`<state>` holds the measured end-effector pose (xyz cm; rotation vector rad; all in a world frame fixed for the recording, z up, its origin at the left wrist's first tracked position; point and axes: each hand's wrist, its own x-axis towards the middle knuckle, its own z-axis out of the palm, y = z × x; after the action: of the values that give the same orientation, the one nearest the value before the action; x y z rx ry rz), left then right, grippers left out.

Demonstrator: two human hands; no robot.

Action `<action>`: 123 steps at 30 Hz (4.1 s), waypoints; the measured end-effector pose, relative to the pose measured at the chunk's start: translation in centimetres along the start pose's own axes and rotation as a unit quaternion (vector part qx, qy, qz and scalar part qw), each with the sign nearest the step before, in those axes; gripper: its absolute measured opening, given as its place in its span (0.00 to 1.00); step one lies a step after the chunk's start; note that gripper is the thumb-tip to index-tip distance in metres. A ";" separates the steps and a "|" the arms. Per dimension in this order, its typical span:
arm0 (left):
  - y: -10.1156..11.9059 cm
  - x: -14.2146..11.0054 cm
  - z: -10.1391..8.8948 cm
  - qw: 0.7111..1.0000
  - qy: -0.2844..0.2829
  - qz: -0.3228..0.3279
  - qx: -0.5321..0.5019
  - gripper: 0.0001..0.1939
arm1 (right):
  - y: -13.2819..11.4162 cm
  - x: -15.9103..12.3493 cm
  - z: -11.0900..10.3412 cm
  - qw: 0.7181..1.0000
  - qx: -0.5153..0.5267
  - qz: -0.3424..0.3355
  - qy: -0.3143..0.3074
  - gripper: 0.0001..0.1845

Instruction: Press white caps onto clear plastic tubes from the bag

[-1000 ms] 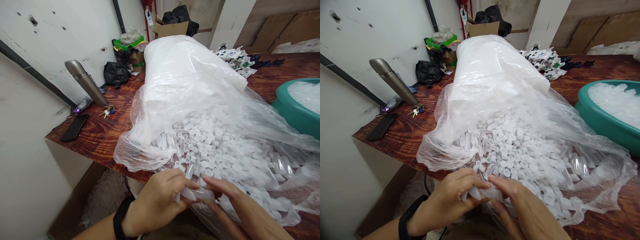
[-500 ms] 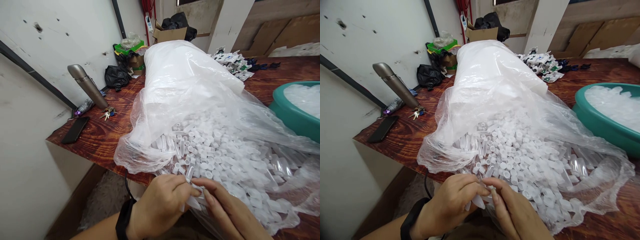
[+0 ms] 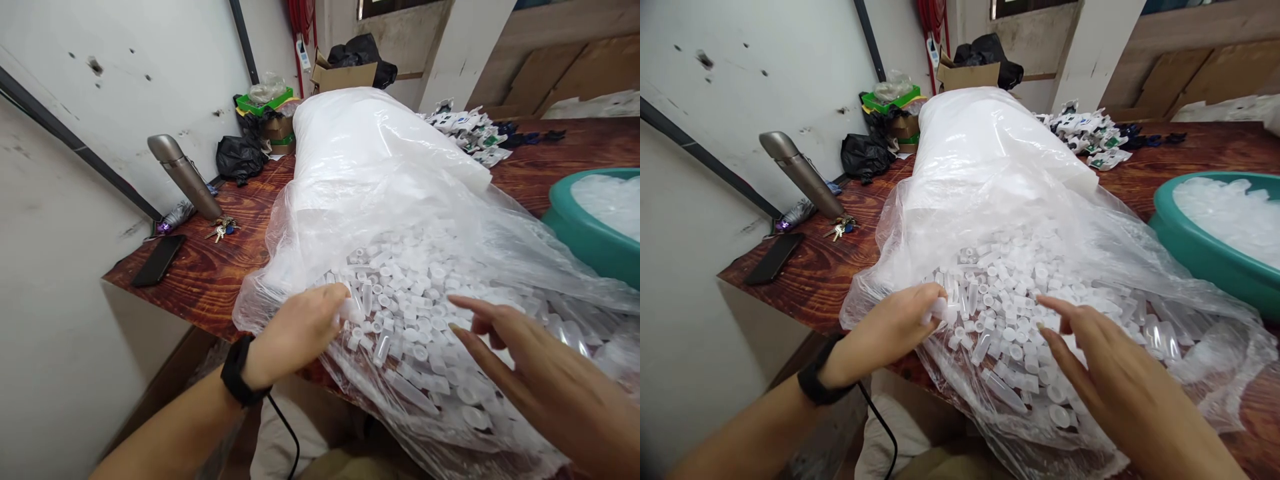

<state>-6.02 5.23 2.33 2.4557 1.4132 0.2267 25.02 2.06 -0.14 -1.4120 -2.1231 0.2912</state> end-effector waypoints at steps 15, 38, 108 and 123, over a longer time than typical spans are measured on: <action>0.1 1.3 -0.5 0.996 -0.035 -0.049 0.068 0.04 | 0.9 0.9 1.3 0.999 0.031 0.016 0.018 0.19; 2.9 -3.1 1.3 0.948 0.196 0.241 -0.073 0.11 | -4.7 -2.3 2.0 0.994 0.078 -0.064 -0.046 0.23; 2.8 0.7 1.8 0.927 0.019 -0.037 -0.374 0.10 | -3.4 1.1 4.3 0.963 0.263 0.038 0.053 0.13; 3.3 -3.1 4.8 0.947 0.173 0.103 -0.249 0.09 | -4.5 -2.7 4.1 0.992 0.109 -0.058 -0.027 0.20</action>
<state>-3.46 0.16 -1.09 2.1912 1.0392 0.9761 19.97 -1.68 -2.29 -1.1640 -2.1329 0.5057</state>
